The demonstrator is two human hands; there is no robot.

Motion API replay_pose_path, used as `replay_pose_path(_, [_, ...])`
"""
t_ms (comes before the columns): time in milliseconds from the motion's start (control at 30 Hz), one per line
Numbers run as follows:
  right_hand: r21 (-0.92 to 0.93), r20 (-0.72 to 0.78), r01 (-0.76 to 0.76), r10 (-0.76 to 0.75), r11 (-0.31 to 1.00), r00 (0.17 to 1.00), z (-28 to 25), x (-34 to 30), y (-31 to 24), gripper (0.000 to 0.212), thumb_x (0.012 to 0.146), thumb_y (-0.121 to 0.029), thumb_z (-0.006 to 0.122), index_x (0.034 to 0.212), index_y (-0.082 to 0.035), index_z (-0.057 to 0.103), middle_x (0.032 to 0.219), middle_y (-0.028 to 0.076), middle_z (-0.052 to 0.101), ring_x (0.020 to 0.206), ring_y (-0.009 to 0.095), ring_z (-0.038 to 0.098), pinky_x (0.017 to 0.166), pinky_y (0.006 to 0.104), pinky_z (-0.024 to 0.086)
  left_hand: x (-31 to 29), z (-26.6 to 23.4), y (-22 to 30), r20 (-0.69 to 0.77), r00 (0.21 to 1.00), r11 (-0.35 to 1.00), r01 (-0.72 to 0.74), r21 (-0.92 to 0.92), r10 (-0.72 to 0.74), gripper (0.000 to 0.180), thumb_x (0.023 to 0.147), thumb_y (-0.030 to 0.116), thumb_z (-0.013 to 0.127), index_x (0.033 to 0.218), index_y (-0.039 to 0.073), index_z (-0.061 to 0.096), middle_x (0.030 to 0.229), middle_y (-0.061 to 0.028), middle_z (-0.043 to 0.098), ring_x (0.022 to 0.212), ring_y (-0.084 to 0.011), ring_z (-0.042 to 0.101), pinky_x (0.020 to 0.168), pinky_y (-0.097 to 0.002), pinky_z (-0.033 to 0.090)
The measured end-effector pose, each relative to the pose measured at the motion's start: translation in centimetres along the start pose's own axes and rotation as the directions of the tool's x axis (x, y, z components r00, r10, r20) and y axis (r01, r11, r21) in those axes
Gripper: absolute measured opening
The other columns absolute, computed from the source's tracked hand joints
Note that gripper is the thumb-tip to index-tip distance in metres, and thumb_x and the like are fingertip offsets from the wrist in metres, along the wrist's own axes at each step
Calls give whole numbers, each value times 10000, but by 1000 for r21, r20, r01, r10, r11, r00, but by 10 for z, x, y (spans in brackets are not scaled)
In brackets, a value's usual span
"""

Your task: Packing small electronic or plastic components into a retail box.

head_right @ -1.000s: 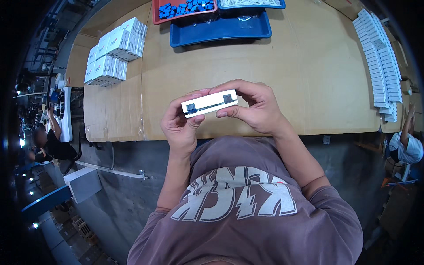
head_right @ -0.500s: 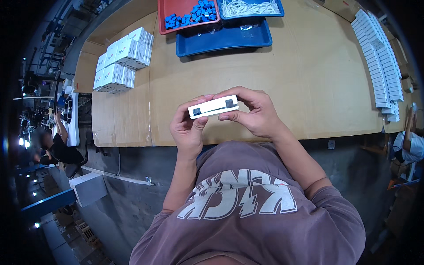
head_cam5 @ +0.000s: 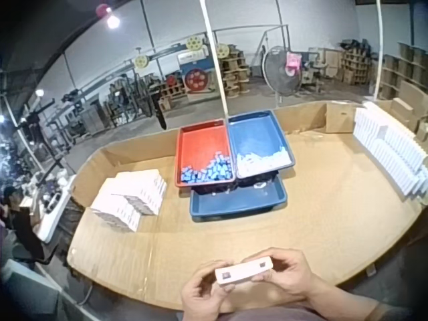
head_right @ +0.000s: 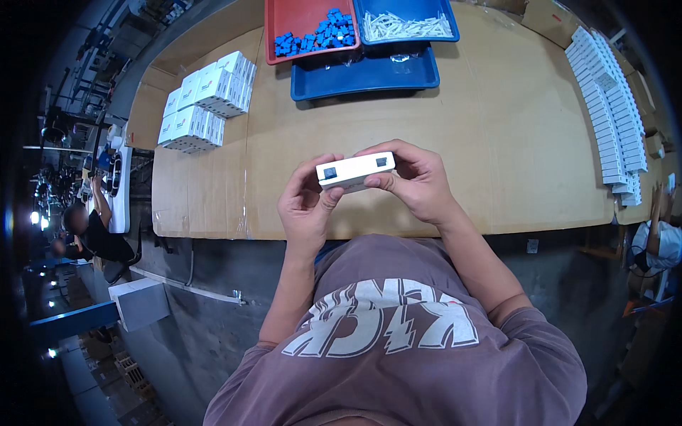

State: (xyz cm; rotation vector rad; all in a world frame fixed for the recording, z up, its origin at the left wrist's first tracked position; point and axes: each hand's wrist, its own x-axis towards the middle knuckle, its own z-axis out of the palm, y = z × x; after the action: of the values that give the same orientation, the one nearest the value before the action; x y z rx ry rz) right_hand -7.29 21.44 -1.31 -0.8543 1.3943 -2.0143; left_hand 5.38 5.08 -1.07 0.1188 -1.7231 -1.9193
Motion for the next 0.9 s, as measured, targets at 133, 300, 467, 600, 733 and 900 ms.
replay_pose_path(133, [-44, 83, 171, -167, 984, 982, 2, 11, -4, 359, 904, -45, 789, 1246, 6, 691, 1217, 128, 715, 1157, 201, 666, 987, 347, 531, -5, -2, 2, -50, 999, 997, -9, 76, 13, 402, 879, 26, 816, 1248, -33, 669, 1225, -116, 667, 1124, -209, 654, 984, -324, 515])
replay_pose_path(300, [-292, 108, 247, -225, 924, 968, 6, 15, -26, 406, 892, -60, 797, 1279, -6, 686, 1177, 100, 689, 1104, 189, 655, 932, 324, 520, 1, -4, 24, 60, 993, 938, -115, 328, 101, 389, 900, 68, 821, 1229, -60, 658, 1186, -131, 659, 1103, -190, 654, 958, -320, 532])
replay_pose_path(467, [-280, 212, 152, -93, 948, 973, 9, 12, -25, 385, 897, -69, 793, 1264, -14, 690, 1131, 80, 665, 1023, 164, 638, 875, 294, 506, -5, -2, 29, 72, 991, 929, -129, 347, 110, 428, 868, 83, 855, 1224, -60, 667, 1149, -113, 667, 1052, -178, 665, 917, -296, 539])
replay_pose_path(600, [-191, 153, 183, -155, 964, 976, 15, 4, -27, 338, 919, -77, 776, 1229, 10, 675, 1118, 82, 648, 984, 156, 623, 884, 292, 509, -10, 6, 29, -23, 996, 967, -81, 243, 89, 351, 870, 66, 840, 1177, -42, 708, 1104, -120, 710, 1005, -178, 694, 859, -294, 556])
replay_pose_path(733, [-233, 179, 232, -193, 945, 965, 11, -1, -26, 296, 943, -79, 753, 1200, 26, 649, 1110, 83, 633, 992, 168, 614, 897, 305, 504, -16, 11, 31, -32, 999, 977, -16, 211, 24, 312, 901, 55, 812, 1178, -38, 702, 1107, -111, 715, 993, -162, 698, 857, -288, 556])
replay_pose_path(900, [-267, 184, 213, -167, 940, 969, 6, -3, -26, 277, 951, -89, 749, 1182, 26, 646, 1117, 79, 624, 1022, 174, 603, 907, 311, 490, -15, 8, 32, -16, 995, 972, 103, 210, -102, 312, 886, 29, 818, 1167, -31, 698, 1097, -102, 718, 999, -152, 694, 862, -286, 549])
